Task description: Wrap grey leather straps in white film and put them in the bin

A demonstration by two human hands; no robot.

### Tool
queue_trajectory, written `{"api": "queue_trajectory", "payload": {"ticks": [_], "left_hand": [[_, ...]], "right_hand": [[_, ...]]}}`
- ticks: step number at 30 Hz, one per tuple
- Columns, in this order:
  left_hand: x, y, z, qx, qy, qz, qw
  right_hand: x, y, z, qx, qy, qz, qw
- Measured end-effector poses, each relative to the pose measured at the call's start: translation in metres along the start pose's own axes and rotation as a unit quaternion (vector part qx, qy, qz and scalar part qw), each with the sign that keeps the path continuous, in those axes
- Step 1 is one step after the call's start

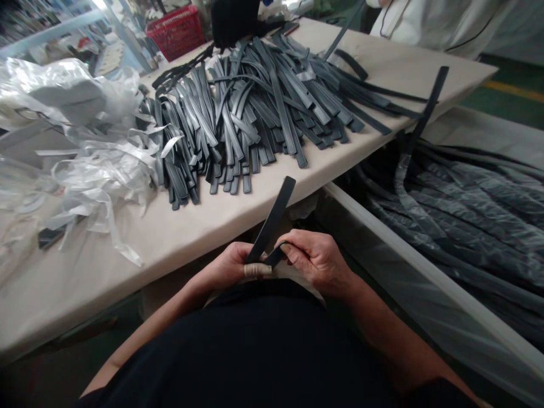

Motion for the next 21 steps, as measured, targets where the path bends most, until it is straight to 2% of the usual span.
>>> {"api": "queue_trajectory", "payload": {"ticks": [6,9,12,14,16,18,19,21], "left_hand": [[0.005,-0.002,-0.031,0.019,-0.144,0.004,0.989],[0.021,0.000,-0.022,-0.033,-0.106,0.085,0.990],[0.062,0.009,0.002,-0.109,0.009,0.227,0.968],[0.092,0.016,0.022,-0.157,0.090,0.307,0.934],[0.116,0.019,0.046,-0.212,0.144,0.355,0.899],[0.125,0.010,0.071,-0.242,0.153,0.355,0.890],[0.122,0.000,0.082,-0.243,0.146,0.341,0.896],[0.104,-0.028,0.099,-0.220,0.131,0.295,0.921]], "right_hand": [[0.048,0.023,0.042,-0.105,-0.040,0.153,0.982],[0.090,0.042,0.068,-0.157,-0.068,0.243,0.955],[0.160,0.078,0.086,-0.187,-0.079,0.414,0.887],[0.206,0.110,0.091,-0.188,-0.073,0.518,0.831],[0.245,0.143,0.094,-0.183,-0.052,0.592,0.783],[0.278,0.180,0.097,-0.180,-0.025,0.654,0.734],[0.293,0.199,0.098,-0.176,-0.008,0.682,0.710],[0.321,0.237,0.096,-0.164,0.033,0.729,0.664]]}}
Point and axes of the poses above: each hand's wrist, its own y-axis away from the middle knuckle, its own x-axis out of the back of the hand, z = x × y, the point moved 10 cm from there along -y, towards the middle knuckle, and after that the axes turned 6 degrees about z, right-handed, at the moved point
